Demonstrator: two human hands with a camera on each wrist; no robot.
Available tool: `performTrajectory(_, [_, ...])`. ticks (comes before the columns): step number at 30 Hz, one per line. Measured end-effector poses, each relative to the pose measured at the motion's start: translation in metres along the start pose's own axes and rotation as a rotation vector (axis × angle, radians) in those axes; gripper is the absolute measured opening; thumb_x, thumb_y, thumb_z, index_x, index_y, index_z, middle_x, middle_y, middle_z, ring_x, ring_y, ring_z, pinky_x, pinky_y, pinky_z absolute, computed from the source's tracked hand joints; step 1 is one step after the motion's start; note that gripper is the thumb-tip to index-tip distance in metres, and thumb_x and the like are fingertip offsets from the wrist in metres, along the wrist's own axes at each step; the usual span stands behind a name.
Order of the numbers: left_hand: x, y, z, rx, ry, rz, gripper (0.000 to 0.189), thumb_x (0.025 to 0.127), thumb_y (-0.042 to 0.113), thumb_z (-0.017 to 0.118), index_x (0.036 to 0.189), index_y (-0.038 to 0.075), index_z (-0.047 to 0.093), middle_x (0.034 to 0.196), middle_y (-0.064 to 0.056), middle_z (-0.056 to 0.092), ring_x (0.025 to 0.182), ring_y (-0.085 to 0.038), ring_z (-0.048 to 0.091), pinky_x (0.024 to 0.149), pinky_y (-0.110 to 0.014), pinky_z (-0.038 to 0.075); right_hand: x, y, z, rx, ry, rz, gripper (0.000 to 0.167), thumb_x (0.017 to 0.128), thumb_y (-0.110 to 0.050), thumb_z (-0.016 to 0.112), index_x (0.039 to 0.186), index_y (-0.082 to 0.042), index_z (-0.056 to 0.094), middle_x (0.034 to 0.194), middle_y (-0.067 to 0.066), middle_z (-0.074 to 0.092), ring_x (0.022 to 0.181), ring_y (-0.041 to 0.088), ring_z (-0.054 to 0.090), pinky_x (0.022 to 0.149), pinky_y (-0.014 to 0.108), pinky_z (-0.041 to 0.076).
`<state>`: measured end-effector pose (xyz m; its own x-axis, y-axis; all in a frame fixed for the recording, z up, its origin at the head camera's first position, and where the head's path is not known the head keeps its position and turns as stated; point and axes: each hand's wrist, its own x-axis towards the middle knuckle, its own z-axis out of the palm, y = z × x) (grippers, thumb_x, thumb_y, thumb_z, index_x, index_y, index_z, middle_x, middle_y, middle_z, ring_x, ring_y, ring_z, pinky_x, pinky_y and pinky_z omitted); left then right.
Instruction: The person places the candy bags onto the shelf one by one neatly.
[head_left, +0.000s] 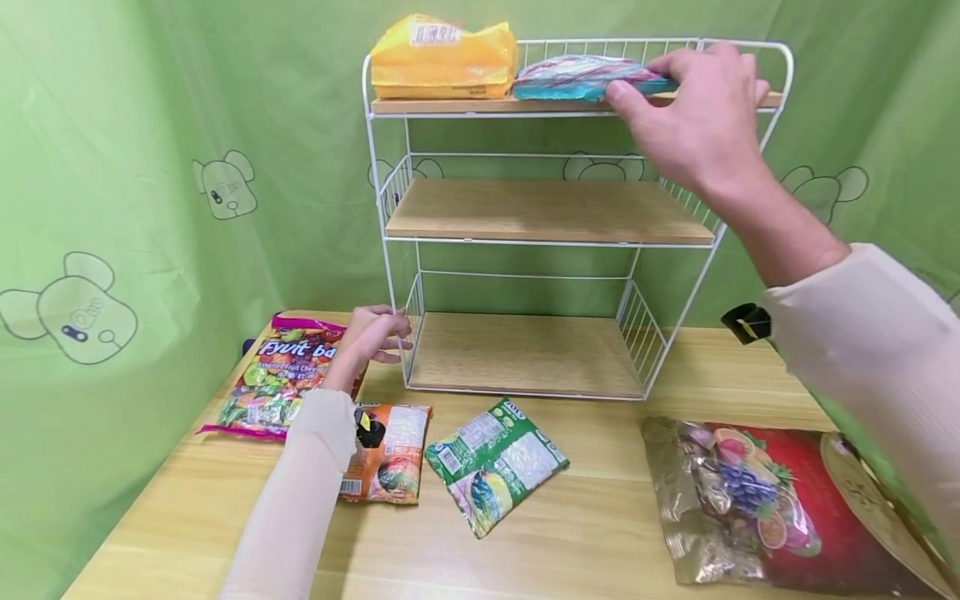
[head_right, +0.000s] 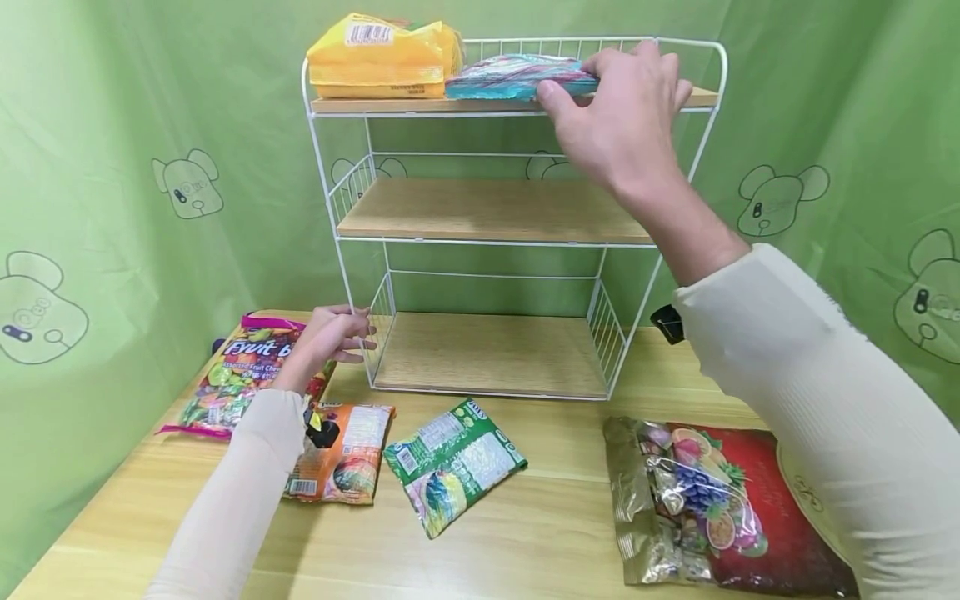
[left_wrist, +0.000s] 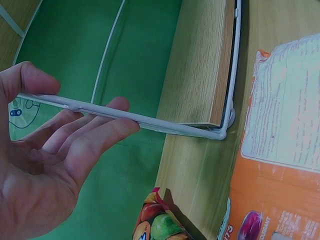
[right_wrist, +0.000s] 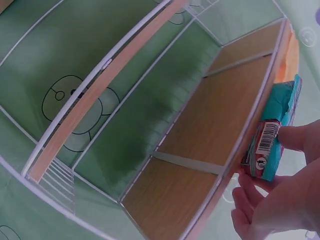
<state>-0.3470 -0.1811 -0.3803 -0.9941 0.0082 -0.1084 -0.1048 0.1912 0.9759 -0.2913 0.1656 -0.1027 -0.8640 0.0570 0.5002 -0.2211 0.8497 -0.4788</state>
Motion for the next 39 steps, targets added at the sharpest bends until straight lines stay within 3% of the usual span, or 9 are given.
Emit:
performTrajectory(2, [0.000, -0.001, 0.001, 0.000, -0.003, -0.001, 0.044, 0.085, 0.013, 0.063, 0.127, 0.002, 0.063, 0.119, -0.019, 0.071, 0.108, -0.041, 0.071, 0.083, -0.050, 0.064, 0.001, -0.002, 0.004, -0.022, 0.023, -0.019, 0.066, 0.098, -0.052, 0.053, 0.144, -0.004, 0.055, 0.128, 0.012, 0.048, 0.129, 0.031, 0.029, 0.111, 0.045, 0.018])
performTrajectory(7, [0.001, -0.001, 0.001, -0.003, -0.001, 0.000, 0.043, 0.085, 0.013, 0.063, 0.127, 0.003, 0.064, 0.118, -0.019, 0.071, 0.111, -0.043, 0.069, 0.084, -0.050, 0.064, 0.008, -0.005, 0.013, -0.032, 0.048, -0.046, 0.063, 0.101, -0.047, 0.048, 0.147, -0.003, 0.050, 0.144, 0.018, 0.051, 0.135, 0.035, 0.033, 0.116, 0.046, 0.014])
performTrajectory(12, [0.001, -0.001, 0.000, 0.001, 0.001, 0.003, 0.044, 0.085, 0.013, 0.063, 0.127, 0.002, 0.063, 0.119, -0.019, 0.071, 0.106, -0.039, 0.072, 0.082, -0.049, 0.064, 0.011, -0.005, 0.019, -0.080, 0.018, -0.059, 0.061, 0.105, -0.044, 0.041, 0.150, -0.002, 0.044, 0.148, 0.020, 0.047, 0.137, 0.036, 0.034, 0.120, 0.045, 0.013])
performTrajectory(16, [0.001, -0.002, 0.000, 0.007, -0.006, -0.007, 0.042, 0.087, 0.014, 0.064, 0.127, 0.002, 0.063, 0.119, -0.020, 0.071, 0.106, -0.040, 0.072, 0.081, -0.047, 0.065, 0.006, -0.005, 0.020, -0.118, -0.001, -0.073, 0.064, 0.106, -0.043, 0.038, 0.155, -0.003, 0.034, 0.152, 0.023, 0.039, 0.142, 0.038, 0.030, 0.122, 0.048, 0.011])
performTrajectory(21, [0.001, -0.001, 0.001, 0.011, -0.010, -0.002, 0.046, 0.086, 0.013, 0.064, 0.130, 0.002, 0.062, 0.121, -0.020, 0.071, 0.105, -0.039, 0.072, 0.080, -0.046, 0.065, -0.008, -0.008, 0.025, -0.154, 0.062, -0.167, 0.065, 0.106, -0.040, 0.040, 0.161, -0.011, 0.021, 0.156, 0.024, 0.032, 0.146, 0.036, 0.026, 0.126, 0.047, 0.010])
performTrajectory(27, [-0.001, 0.000, 0.000, 0.006, -0.009, 0.005, 0.051, 0.085, 0.013, 0.064, 0.134, 0.002, 0.060, 0.120, -0.022, 0.071, 0.101, -0.036, 0.074, 0.084, -0.050, 0.064, -0.021, -0.009, 0.038, -0.167, 0.083, -0.311, 0.060, 0.106, -0.035, 0.044, 0.161, -0.026, 0.023, 0.152, 0.026, 0.031, 0.142, 0.037, 0.026, 0.125, 0.048, 0.021])
performTrajectory(32, [-0.002, 0.000, -0.001, 0.010, -0.007, 0.003, 0.048, 0.086, 0.014, 0.064, 0.132, 0.002, 0.061, 0.122, -0.021, 0.070, 0.102, -0.036, 0.074, 0.086, -0.051, 0.063, -0.019, -0.008, 0.046, -0.159, 0.078, -0.305, 0.056, 0.106, -0.034, 0.044, 0.159, -0.029, 0.029, 0.151, 0.025, 0.027, 0.140, 0.036, 0.023, 0.119, 0.050, 0.035])
performTrajectory(39, [-0.001, 0.001, 0.000, 0.013, -0.012, 0.004, 0.042, 0.086, 0.014, 0.063, 0.126, 0.002, 0.063, 0.122, -0.020, 0.070, 0.107, -0.039, 0.072, 0.086, -0.051, 0.063, -0.013, -0.003, 0.051, -0.117, 0.073, -0.290, 0.056, 0.105, -0.028, 0.045, 0.159, -0.030, 0.029, 0.154, 0.023, 0.023, 0.143, 0.032, 0.020, 0.119, 0.049, 0.040])
